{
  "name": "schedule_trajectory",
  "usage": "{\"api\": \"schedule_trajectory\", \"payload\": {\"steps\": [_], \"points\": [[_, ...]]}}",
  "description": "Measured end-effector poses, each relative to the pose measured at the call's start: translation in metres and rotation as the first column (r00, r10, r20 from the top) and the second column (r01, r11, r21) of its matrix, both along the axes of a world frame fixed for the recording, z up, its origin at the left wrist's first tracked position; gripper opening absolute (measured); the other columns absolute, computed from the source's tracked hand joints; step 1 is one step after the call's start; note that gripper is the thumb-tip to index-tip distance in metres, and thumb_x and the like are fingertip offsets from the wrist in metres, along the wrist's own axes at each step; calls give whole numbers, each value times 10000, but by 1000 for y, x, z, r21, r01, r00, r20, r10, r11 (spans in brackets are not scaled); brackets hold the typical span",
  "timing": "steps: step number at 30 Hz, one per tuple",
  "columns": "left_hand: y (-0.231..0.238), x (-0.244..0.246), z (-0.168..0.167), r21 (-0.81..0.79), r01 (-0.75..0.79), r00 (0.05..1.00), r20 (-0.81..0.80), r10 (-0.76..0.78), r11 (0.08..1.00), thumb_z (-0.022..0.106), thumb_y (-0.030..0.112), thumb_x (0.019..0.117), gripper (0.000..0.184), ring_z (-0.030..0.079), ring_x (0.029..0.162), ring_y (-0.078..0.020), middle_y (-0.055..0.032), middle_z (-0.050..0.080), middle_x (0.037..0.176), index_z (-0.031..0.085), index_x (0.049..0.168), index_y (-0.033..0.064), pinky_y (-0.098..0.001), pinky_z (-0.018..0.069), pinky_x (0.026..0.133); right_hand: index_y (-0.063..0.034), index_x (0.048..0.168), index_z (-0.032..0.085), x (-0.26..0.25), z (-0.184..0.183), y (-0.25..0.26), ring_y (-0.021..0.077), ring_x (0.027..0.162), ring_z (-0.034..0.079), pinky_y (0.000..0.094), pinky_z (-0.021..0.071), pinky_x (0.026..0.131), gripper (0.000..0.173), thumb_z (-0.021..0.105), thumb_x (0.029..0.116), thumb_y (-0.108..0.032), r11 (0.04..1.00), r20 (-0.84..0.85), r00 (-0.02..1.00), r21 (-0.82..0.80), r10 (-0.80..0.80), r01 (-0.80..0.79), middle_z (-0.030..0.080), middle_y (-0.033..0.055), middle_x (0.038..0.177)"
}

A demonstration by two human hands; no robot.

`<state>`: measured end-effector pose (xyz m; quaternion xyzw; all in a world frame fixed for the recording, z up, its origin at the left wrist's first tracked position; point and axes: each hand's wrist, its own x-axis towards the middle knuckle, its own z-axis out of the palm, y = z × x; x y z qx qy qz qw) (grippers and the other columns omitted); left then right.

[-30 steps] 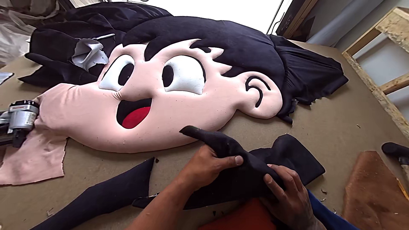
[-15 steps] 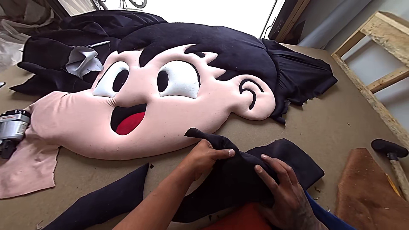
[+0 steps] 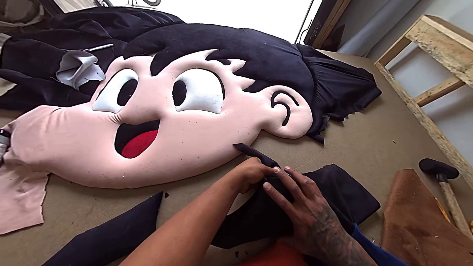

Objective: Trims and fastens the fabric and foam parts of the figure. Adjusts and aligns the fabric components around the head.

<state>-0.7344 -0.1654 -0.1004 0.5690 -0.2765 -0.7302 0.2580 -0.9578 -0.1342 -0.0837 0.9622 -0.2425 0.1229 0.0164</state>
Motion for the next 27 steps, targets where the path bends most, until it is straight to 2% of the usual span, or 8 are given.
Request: {"api": "schedule_trajectory", "payload": {"steps": [5, 7, 9, 12, 15, 17, 20, 27], "points": [[5, -13, -9, 11, 151, 988, -34, -151, 988, 619, 267, 1017, 213, 706, 784, -136, -56, 709, 866, 632, 1067, 60, -329, 593, 735, -396, 1574, 364, -4, 1, -4, 317, 1334, 517, 513, 492, 998, 1108, 763, 597, -734, 999, 7, 1000, -39, 19, -18, 459, 71, 1578], [4, -13, -5, -10, 327, 921, 228, -316, 945, 596, 329, 1010, 276, 664, 789, -144, -52, 676, 862, 650, 995, 59, -370, 554, 728, -370, 1574, 375, -7, 2, -5, 309, 1316, 531, 498, 497, 997, 1101, 762, 609, -733, 999, 31, 999, -47, 11, -10, 476, 78, 1561], [3, -8, 7, 42, 470, 694, 599, -398, 882, 630, 527, 943, 503, 676, 870, -289, -145, 690, 894, 694, 906, 30, -546, 538, 770, -339, 1574, 391, -11, 0, -7, 298, 1306, 537, 480, 500, 1000, 1134, 774, 588, -747, 999, 55, 998, -52, -6, 9, 494, 82, 1540], [14, 11, 21, -104, 371, 468, 879, -89, 923, 599, 823, 814, 735, 714, 840, -312, -110, 707, 833, 721, 909, 104, -576, 578, 750, -313, 1573, 403, -12, -1, -13, 295, 1308, 531, 469, 500, 999, 1179, 780, 549, -758, 997, 65, 997, -65, -35, 39, 490, 88, 1538], [44, 26, 15, -592, 270, 470, 769, 433, 759, 613, 636, 947, 457, 700, 671, -97, 85, 734, 787, 730, 1134, 237, -403, 607, 628, -310, 1579, 391, -12, 0, -17, 294, 1332, 508, 460, 502, 1009, 1204, 795, 538, -760, 997, 64, 997, -56, -50, 53, 468, 87, 1550], [65, 21, 14, -723, 298, 558, 661, 501, 623, 575, 466, 1029, 311, 705, 792, -16, 124, 740, 945, 720, 1215, 264, -306, 633, 702, -306, 1581, 390, -11, -1, -18, 287, 1338, 496, 452, 501, 1002, 1222, 802, 525, -764, 997, 64, 996, -46, -56, 59, 447, 81, 1567], [92, 0, 9, -675, 381, 655, 679, 331, 632, 477, 509, 1062, 440, 710, 1004, -56, 63, 743, 1150, 678, 1355, 250, -339, 615, 874, -292, 1582, 396, -11, 0, -22, 287, 1331, 504, 446, 514, 983, 1219, 779, 536, -785, 997, 64, 996, -44, -54, 57, 444, 87, 1570], [123, 26, -24, -508, 723, 390, 860, 329, 469, 640, 508, 962, 597, 509, 1406, -151, 55, 572, 1497, 544, 1488, 242, -474, 387, 1200, -277, 1597, 378, -52, -1, -51, 294, 1382, 474, 452, 521, 1015, 1273, 753, 517, -838, 992, 33, 992, -36, -122, 123, 396, 101, 1602]]}}
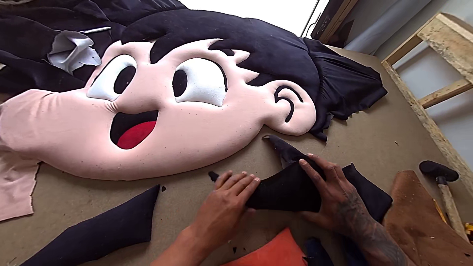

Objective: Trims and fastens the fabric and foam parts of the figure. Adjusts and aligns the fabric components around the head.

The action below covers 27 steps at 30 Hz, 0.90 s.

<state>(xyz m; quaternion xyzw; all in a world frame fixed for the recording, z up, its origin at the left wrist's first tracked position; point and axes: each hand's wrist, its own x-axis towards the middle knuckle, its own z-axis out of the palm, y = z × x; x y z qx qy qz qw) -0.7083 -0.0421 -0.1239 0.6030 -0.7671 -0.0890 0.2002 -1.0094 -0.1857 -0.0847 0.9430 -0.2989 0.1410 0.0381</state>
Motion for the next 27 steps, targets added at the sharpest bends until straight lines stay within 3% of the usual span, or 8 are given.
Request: {"api": "schedule_trajectory", "payload": {"steps": [2, 4, 10, 15, 19, 22, 24, 27], "points": [[-9, 14, -7, -38, 21, 999, 33, -20, 999, 656, 354, 967, 525, 470, 1446, -162, 56, 550, 1522, 562, 1476, 268, -511, 347, 1229, -266, 1601, 372, -15, -3, -12, 287, 1383, 473, 456, 529, 1002, 1299, 735, 506, -864, 999, -15, 999, 26, -36, 36, 368, 92, 1622], [-30, 22, -13, -85, 18, 997, 81, -11, 996, 549, 301, 1031, 408, 475, 1442, -159, 64, 582, 1486, 607, 1435, 274, -508, 341, 1233, -251, 1593, 393, -26, -6, -25, 269, 1392, 464, 452, 522, 1016, 1302, 720, 502, -883, 995, -22, 997, 56, -76, 78, 355, 68, 1635], [-116, 22, -12, -183, 65, 997, 55, -56, 981, 619, 152, 993, 242, 614, 1293, -179, 0, 716, 1268, 754, 1194, 176, -390, 477, 1130, -188, 1572, 433, -56, -17, -63, 264, 1371, 476, 466, 495, 1043, 1336, 654, 500, -953, 972, -71, 981, 141, -180, 189, 398, 73, 1599], [-171, 23, -9, -223, 131, 981, 169, -94, 966, 683, 280, 972, 174, 649, 1132, -160, 94, 742, 1166, 783, 1115, 281, -415, 469, 1054, -209, 1578, 427, -75, -18, -84, 251, 1376, 477, 467, 500, 1036, 1324, 645, 505, -953, 950, -115, 960, 154, -256, 272, 385, 46, 1613], [-206, 12, -2, -139, 136, 968, 231, -101, 981, 665, 310, 985, 179, 628, 1153, -170, 111, 740, 1141, 782, 1120, 316, -424, 449, 1056, -229, 1579, 426, -93, -18, -93, 252, 1373, 487, 476, 504, 1034, 1333, 612, 492, -978, 912, -191, 922, 177, -337, 370, 399, 35, 1608], [-221, 10, -2, -113, 217, 948, 262, -181, 970, 671, 338, 982, 161, 624, 1140, -156, 111, 734, 1110, 773, 1107, 339, -433, 437, 1050, -220, 1482, 569, -81, 7, -93, 328, 1330, 509, 571, 482, 996, 1324, 519, 461, -1062, 848, -341, 841, 181, -420, 498, 502, 58, 1540], [-227, 15, -6, -130, 295, 932, 258, -254, 947, 675, 329, 976, 163, 620, 1112, -163, 91, 713, 1083, 763, 1111, 353, -461, 431, 1046, -220, 1318, 700, -55, 26, -94, 309, 1338, 518, 568, 473, 1014, 1110, 481, 594, -1032, 887, -279, 881, 157, -383, 435, 589, 37, 1450], [-230, 19, -8, -105, 381, 897, 284, -339, 919, 658, 334, 982, 181, 607, 1091, -159, 73, 682, 1096, 747, 1139, 358, -480, 395, 1076, -279, 1294, 696, -9, 12, -100, 126, 1272, 569, 408, 513, 1045, 709, 567, 830, -800, 970, 4, 1000, 244, -19, 17, 656, -73, 1305]]}}
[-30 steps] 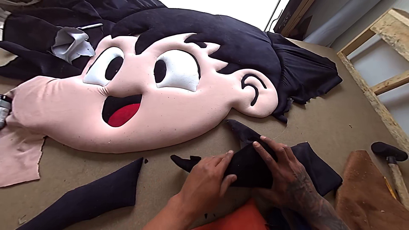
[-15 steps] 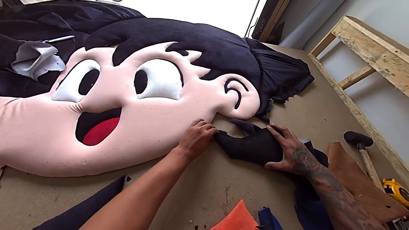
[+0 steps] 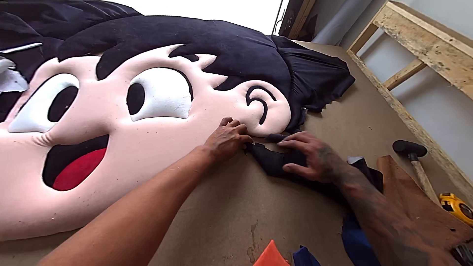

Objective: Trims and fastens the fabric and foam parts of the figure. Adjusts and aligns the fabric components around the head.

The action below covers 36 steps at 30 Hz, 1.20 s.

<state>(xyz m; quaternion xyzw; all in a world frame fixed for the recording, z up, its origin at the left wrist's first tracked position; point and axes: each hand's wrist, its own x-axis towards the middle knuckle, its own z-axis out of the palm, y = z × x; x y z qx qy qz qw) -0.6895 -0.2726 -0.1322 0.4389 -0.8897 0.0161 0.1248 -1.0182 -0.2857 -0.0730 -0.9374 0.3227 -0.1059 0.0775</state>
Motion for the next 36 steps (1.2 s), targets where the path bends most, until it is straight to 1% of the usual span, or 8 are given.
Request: {"api": "schedule_trajectory", "payload": {"steps": [2, 6, 11, 14, 17, 23, 28, 36], "points": [[1, 2, 4, 15, 39, 999, 37, -40, 999, 657, 336, 984, 150, 609, 1094, -162, 58, 673, 1091, 737, 1109, 311, -489, 381, 1092, -279, 1291, 691, 15, -19, -9, 123, 1220, 596, 399, 522, 1011, 777, 506, 818, -868, 992, -23, 993, 42, 118, -116, 673, -72, 1255], [8, 18, 9, -2, 78, 992, 98, -77, 997, 603, 347, 1016, 169, 599, 1142, -166, 48, 668, 1108, 721, 1114, 274, -495, 348, 1128, -283, 1124, 734, -20, -16, -29, 150, 1074, 648, 456, 511, 912, 917, 334, 727, -1005, 1000, -260, 965, -12, -25, 23, 714, -66, 1109], [14, 24, 7, -74, 36, 996, 78, -30, 997, 576, 357, 1028, 192, 612, 1113, -170, 50, 677, 1088, 730, 1107, 275, -508, 357, 1105, -341, 1536, 472, -60, -4, -24, 195, 1036, 640, 479, 521, 858, 1319, 381, 470, -1112, 980, -460, 870, 2, -177, 201, 668, 7, 1164], [14, 22, 5, -83, -6, 998, 66, 12, 997, 592, 365, 1019, 175, 610, 1104, -167, 60, 680, 1075, 734, 1089, 290, -505, 357, 1089, -310, 1632, 295, -59, -12, -3, 275, 1240, 559, 513, 533, 897, 1495, 553, 367, -1062, 981, -402, 898, -6, -181, 195, 467, 56, 1544], [13, 20, 7, -74, -33, 997, 73, 39, 997, 628, 393, 999, 164, 601, 1106, -161, 72, 679, 1063, 738, 1081, 303, -497, 346, 1084, -290, 1632, 300, -61, -25, 9, 294, 1345, 481, 491, 510, 963, 1464, 614, 397, -1010, 986, -336, 928, -72, -163, 147, 328, 53, 1650], [-3, 26, 18, -55, -183, 982, -52, 180, 982, 829, 433, 818, 260, 609, 1169, -219, 49, 714, 1031, 752, 1003, 268, -542, 395, 1082, -259, 1605, 377, -60, -27, -16, 286, 1332, 496, 463, 474, 1040, 1335, 691, 477, -901, 989, -279, 950, -85, -140, 121, 387, 83, 1605], [-17, 31, 18, 47, -181, 969, -160, 187, 982, 837, 394, 823, 229, 605, 1158, -185, 70, 704, 1073, 776, 1030, 315, -460, 475, 1038, -248, 1611, 365, -59, -24, -33, 294, 1329, 494, 473, 473, 1035, 1358, 731, 458, -865, 989, -315, 938, -71, -146, 131, 362, 85, 1622], [-26, 28, 10, -1, -173, 967, -191, 169, 985, 833, 500, 794, 277, 626, 1067, -142, 90, 704, 1038, 790, 1026, 355, -425, 495, 973, -189, 1594, 397, -59, -22, -58, 330, 1414, 440, 485, 436, 1105, 1333, 781, 457, -770, 993, -305, 946, -76, -113, 94, 346, 115, 1639]]}}
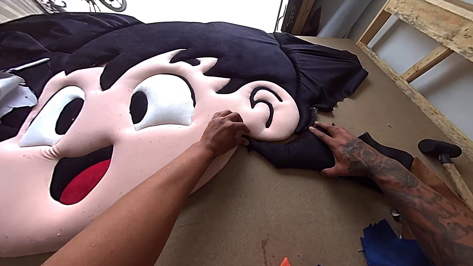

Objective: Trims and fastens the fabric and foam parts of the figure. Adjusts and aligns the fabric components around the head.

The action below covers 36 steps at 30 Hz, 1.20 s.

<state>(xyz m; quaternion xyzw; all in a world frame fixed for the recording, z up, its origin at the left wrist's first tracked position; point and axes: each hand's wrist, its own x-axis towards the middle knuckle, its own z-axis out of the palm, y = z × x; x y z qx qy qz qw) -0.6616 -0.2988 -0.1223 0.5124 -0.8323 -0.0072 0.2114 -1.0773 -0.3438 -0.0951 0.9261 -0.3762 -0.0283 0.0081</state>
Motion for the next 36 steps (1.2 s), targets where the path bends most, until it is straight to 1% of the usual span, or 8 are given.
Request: {"api": "schedule_trajectory", "payload": {"steps": [4, 12, 17, 20, 22, 26, 33, 36], "points": [[1, -2, -2, -5, -21, 1000, -4, 21, 1000, 817, 485, 818, 242, 639, 1066, -155, 75, 711, 1029, 793, 1007, 336, -424, 512, 980, -178, 1593, 396, 0, -3, -7, 340, 1421, 434, 506, 429, 1113, 1320, 769, 480, -781, 1000, 16, 1000, 9, 11, -11, 335, 120, 1647], [3, -2, -6, -30, -33, 999, -21, 32, 999, 815, 490, 820, 237, 639, 1054, -151, 78, 707, 1024, 790, 995, 333, -404, 520, 957, -150, 1588, 406, 1, -9, -12, 315, 1430, 428, 484, 404, 1136, 1338, 737, 481, -825, 999, 32, 999, 30, 11, -12, 339, 117, 1647], [2, 0, -11, -97, -14, 1000, -18, 12, 995, 779, 543, 833, 259, 634, 1094, -155, 76, 702, 1040, 782, 1010, 354, -431, 490, 1014, -217, 1594, 399, 2, -17, -6, 304, 1416, 439, 507, 423, 1109, 1410, 593, 446, -1013, 998, 64, 997, -52, -41, 45, 357, 89, 1640], [3, 2, -12, -131, 61, 998, 32, -58, 990, 729, 538, 876, 213, 617, 1129, -188, 54, 686, 1044, 786, 984, 363, -473, 458, 1046, -260, 1552, 460, 5, -15, 1, 296, 1356, 486, 513, 454, 1060, 1338, 635, 436, -976, 995, 81, 994, -60, -72, 77, 408, 74, 1599], [2, -3, -8, -114, 145, 984, 117, -131, 983, 699, 532, 902, 212, 600, 1130, -197, 53, 675, 1044, 785, 1021, 379, -490, 429, 1055, -252, 1527, 491, 4, -12, 4, 304, 1293, 520, 514, 480, 996, 1304, 655, 434, -944, 992, 92, 994, -100, -62, 71, 423, 77, 1582], [9, -26, -7, -65, 223, 956, 209, -205, 973, 650, 496, 959, 242, 634, 997, -153, 75, 699, 993, 769, 1070, 316, -458, 444, 981, -222, 1507, 513, -1, 4, 8, 335, 1268, 536, 536, 494, 935, 1277, 690, 434, -892, 982, 49, 999, -186, -14, 23, 443, 97, 1569], [16, -87, -22, -87, 90, 994, 63, -84, 992, 643, 435, 981, 211, 634, 981, -142, 84, 708, 1016, 765, 1124, 340, -442, 441, 1000, -208, 1498, 522, -47, 37, -16, 374, 1298, 529, 558, 497, 934, 1235, 706, 457, -846, 973, -40, 997, -220, 62, -69, 454, 108, 1572], [9, -101, -26, -124, 82, 997, 2, -82, 989, 676, 446, 953, 185, 610, 1122, -165, 79, 701, 1073, 782, 1079, 361, -510, 377, 1094, -215, 1513, 507, -63, 32, -40, 356, 1328, 513, 545, 495, 969, 1244, 725, 460, -842, 983, -65, 994, -154, 93, -102, 433, 95, 1592]]}}
